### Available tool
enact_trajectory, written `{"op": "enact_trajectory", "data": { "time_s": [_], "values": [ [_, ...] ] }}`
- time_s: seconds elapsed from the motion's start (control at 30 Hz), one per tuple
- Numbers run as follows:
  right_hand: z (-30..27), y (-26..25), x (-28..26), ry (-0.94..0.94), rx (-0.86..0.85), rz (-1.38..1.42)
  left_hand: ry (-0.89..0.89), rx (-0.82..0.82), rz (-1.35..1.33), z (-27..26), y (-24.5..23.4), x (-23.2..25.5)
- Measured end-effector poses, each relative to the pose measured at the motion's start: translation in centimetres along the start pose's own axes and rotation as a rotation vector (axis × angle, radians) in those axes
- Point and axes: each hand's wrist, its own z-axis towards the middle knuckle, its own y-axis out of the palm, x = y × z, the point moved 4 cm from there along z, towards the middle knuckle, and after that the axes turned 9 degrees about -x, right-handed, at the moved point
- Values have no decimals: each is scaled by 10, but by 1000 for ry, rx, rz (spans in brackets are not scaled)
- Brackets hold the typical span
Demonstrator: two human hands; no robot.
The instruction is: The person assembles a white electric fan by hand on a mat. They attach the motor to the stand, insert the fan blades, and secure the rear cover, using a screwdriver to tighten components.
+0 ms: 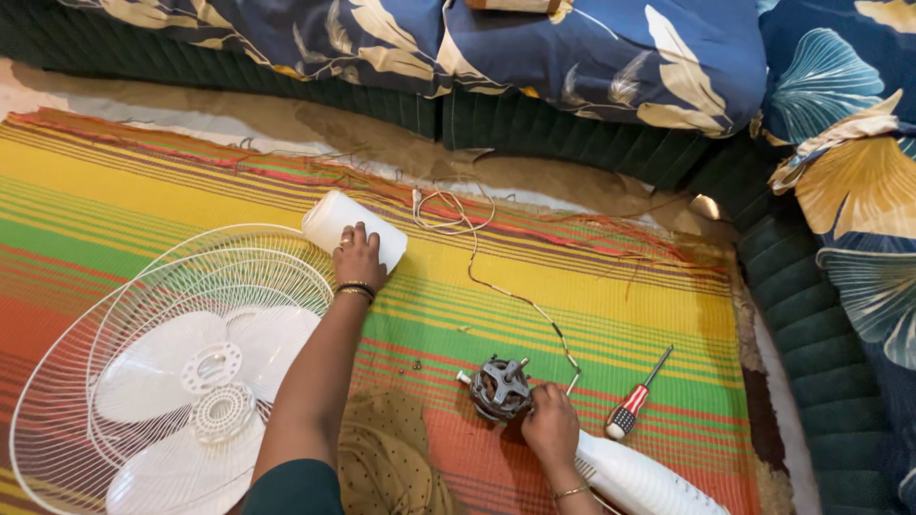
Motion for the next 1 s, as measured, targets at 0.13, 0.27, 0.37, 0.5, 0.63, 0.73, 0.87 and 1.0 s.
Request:
{"op": "enact_trajectory", "data": {
  "time_s": [0.13,0.27,0.37,0.5,0.63,0.73,0.87,1.0],
  "values": [
    [1,0,1,31,-8,8,2,-108,-52,11,-26,-6],
    [3,0,3,35,-33,11,66,-130,-132,14,-27,-14],
    [5,-1,4,34,-37,17,132,-90,-256,13,-17,-14],
    [6,-3,4,45,-26,38,110,12,-486,9,-9,-11],
    [6,-4,3,37,-7,52,-32,73,-784,-5,-22,-13],
    [1,-1,2,77,5,91,-33,113,-1008,-29,-40,-10],
    [-6,-4,-1,-36,143,95,-195,34,-1158,-94,-48,6],
    [-9,-16,-2,-75,219,148,-222,0,-1242,-158,-56,34]
  ]
}}
